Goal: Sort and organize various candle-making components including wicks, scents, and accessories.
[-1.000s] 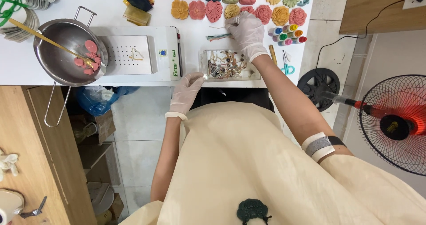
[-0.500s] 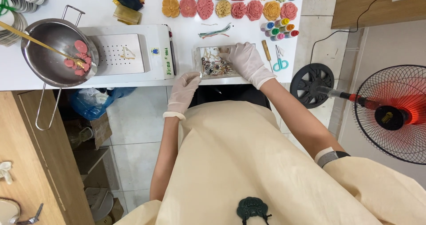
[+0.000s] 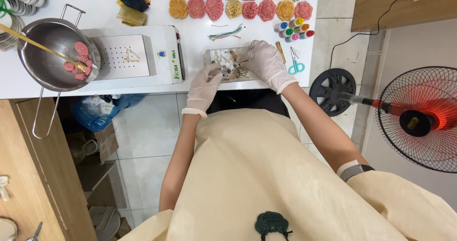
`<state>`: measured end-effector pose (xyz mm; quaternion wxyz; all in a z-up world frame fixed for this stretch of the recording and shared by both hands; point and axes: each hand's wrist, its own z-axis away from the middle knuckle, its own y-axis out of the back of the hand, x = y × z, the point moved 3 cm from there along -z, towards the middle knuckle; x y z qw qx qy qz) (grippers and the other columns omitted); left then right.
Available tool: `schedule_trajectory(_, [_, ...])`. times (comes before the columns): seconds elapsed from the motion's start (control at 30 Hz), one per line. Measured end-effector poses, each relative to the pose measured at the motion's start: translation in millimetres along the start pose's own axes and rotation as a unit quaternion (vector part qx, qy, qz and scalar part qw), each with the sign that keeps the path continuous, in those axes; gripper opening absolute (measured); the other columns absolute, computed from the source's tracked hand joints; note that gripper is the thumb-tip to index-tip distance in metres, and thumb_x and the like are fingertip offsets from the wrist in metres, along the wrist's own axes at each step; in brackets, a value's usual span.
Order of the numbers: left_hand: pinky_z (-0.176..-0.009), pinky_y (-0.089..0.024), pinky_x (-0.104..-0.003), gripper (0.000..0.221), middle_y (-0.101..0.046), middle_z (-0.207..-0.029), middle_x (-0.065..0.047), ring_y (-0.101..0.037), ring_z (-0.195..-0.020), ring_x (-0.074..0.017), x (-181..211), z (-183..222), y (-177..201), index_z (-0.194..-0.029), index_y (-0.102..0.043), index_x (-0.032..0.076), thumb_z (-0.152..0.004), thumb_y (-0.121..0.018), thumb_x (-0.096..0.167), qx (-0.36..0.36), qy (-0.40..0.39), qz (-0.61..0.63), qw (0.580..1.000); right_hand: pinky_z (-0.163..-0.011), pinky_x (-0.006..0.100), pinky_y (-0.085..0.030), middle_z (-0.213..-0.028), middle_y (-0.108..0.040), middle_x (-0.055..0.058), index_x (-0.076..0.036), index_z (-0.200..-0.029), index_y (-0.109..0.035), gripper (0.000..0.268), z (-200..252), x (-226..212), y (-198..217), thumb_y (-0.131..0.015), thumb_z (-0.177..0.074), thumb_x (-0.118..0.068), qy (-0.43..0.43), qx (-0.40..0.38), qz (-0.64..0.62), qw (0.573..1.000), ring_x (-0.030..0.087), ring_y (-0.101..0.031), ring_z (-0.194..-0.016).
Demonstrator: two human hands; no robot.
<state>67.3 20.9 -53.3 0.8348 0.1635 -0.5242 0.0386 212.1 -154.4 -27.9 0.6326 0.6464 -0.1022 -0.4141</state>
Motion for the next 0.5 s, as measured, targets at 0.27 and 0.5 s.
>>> schedule_trajectory(0.27, [-0.091, -0.051, -0.041, 0.039, -0.071, -0.105, -0.015, -0.066, -0.101, -0.0313, 54, -30, -17, -0.126, -0.072, 0.022, -0.088, -0.073, 0.033, -0.062, -0.026, -0.230, 0.971, -0.082, 0.035, -0.056, -0.096, -0.076, 0.010, -0.018, -0.103, -0.081, 0.019, 3, -8, 27, -0.079, -0.083, -0.020, -0.111, -0.049, -0.171, 0.978, 0.026, -0.072, -0.089])
schedule_trajectory(0.5, [-0.087, -0.052, -0.040, 0.024, -0.074, -0.105, -0.012, -0.069, -0.098, -0.0308, 45, -38, -9, -0.104, -0.079, 0.015, -0.091, -0.071, 0.034, -0.010, -0.065, -0.192, 0.979, -0.080, 0.031, -0.057, -0.095, -0.077, 0.009, -0.013, -0.110, -0.078, 0.026, -2, -10, 38, -0.076, -0.085, -0.017, -0.109, -0.071, -0.248, 0.960, 0.019, -0.074, -0.085])
